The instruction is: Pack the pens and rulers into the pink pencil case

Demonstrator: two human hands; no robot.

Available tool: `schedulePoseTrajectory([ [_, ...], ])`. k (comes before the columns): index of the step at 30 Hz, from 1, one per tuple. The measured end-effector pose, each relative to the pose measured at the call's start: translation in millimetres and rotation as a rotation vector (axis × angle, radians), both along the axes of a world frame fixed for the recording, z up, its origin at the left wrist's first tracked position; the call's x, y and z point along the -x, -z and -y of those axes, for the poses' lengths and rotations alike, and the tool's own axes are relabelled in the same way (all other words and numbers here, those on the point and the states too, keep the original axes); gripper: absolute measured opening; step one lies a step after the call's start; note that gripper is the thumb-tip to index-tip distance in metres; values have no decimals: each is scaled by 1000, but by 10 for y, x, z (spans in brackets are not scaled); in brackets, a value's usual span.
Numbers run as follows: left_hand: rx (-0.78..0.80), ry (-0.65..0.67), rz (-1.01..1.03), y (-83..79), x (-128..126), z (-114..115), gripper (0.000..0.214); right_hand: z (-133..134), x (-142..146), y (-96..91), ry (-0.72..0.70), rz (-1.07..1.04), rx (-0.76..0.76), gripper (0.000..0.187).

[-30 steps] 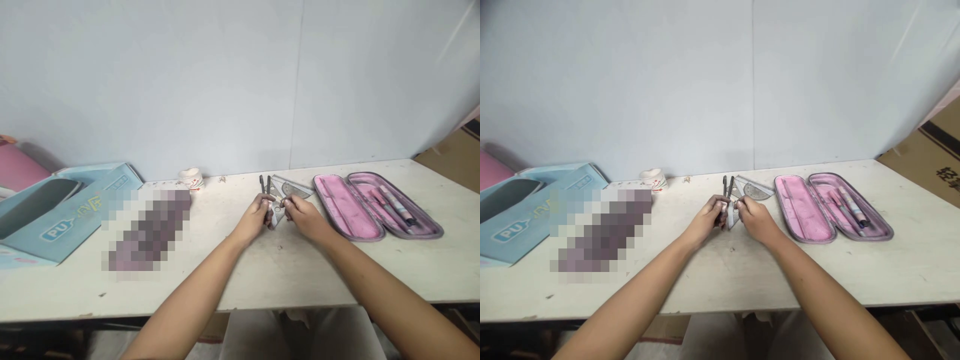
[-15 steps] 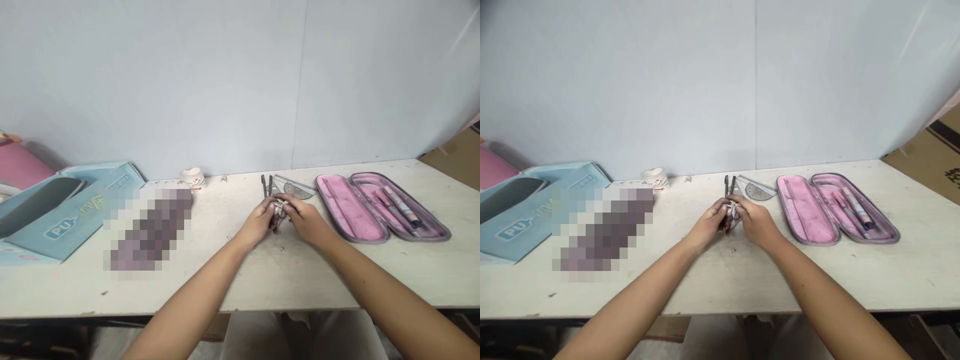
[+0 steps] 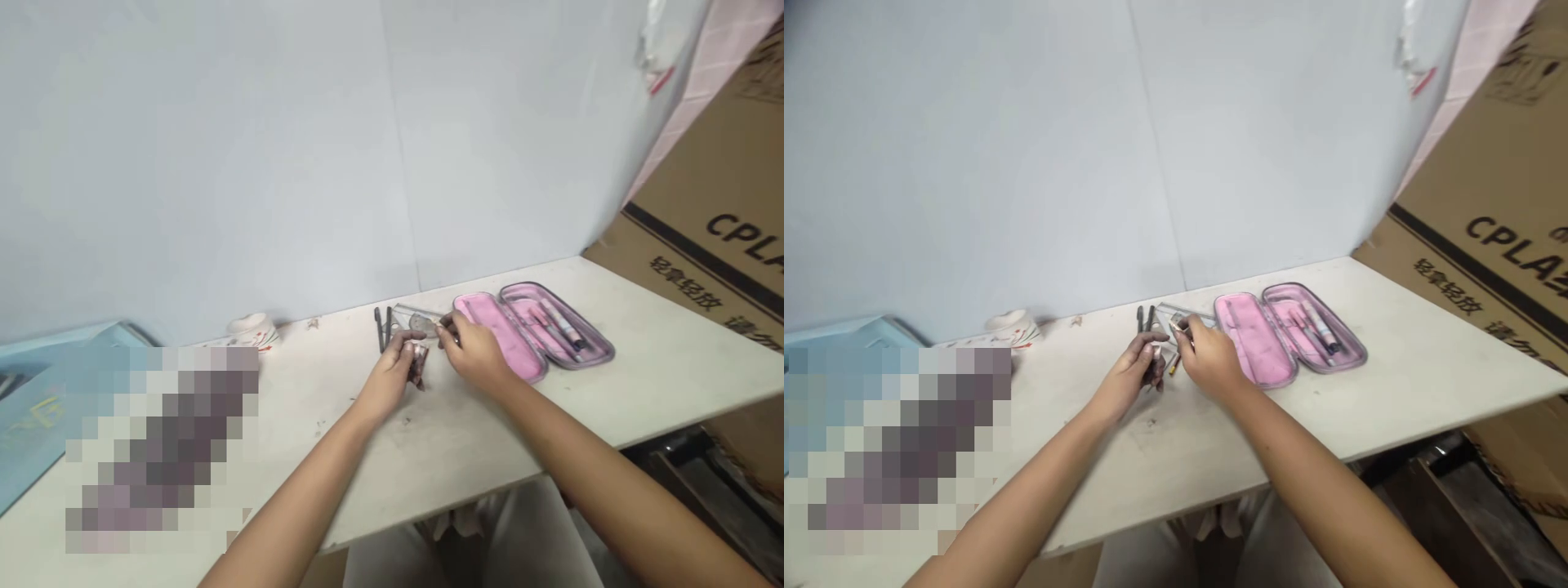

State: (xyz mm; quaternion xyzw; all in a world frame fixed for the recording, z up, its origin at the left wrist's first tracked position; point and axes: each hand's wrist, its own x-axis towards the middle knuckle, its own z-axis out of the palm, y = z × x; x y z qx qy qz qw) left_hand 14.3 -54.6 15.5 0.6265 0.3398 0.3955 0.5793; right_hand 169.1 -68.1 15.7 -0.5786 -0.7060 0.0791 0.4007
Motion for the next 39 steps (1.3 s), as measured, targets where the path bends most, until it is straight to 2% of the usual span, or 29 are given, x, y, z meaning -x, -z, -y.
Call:
schedulePoseTrajectory([
  [5, -64, 110, -59, -18, -439, 45, 29, 122, -792, 10, 417, 320, 27, 32],
  [9, -72, 191, -130, -24, -769, 121, 28, 240, -1411, 131, 580, 511, 103, 38],
  [13, -82, 243, -129, -44, -930, 161, 29, 290, -1657, 170, 645, 531, 155, 43],
  [17, -81, 206, -147, -54, -839, 134, 31, 216, -1562, 100, 541, 524, 72, 40],
  [21, -47, 101, -119, -49, -492, 54, 31, 17, -1240, 23, 363, 546, -3, 34],
  [26, -58, -65, -116, -76, 209, -10, 31, -342, -556, -54, 107, 577, -47, 31],
  [30, -49, -200, -149, -139, 876, 27, 30, -652, 202, -121, -90, 595, -48, 31],
  [34, -64, -367, -209, -259, 1530, 166, 24, -867, 1122, -205, -263, 591, -50, 30],
  [39, -91, -588, -323, -384, 2121, 420, 23, -1003, 2183, -309, -377, 558, -53, 34],
])
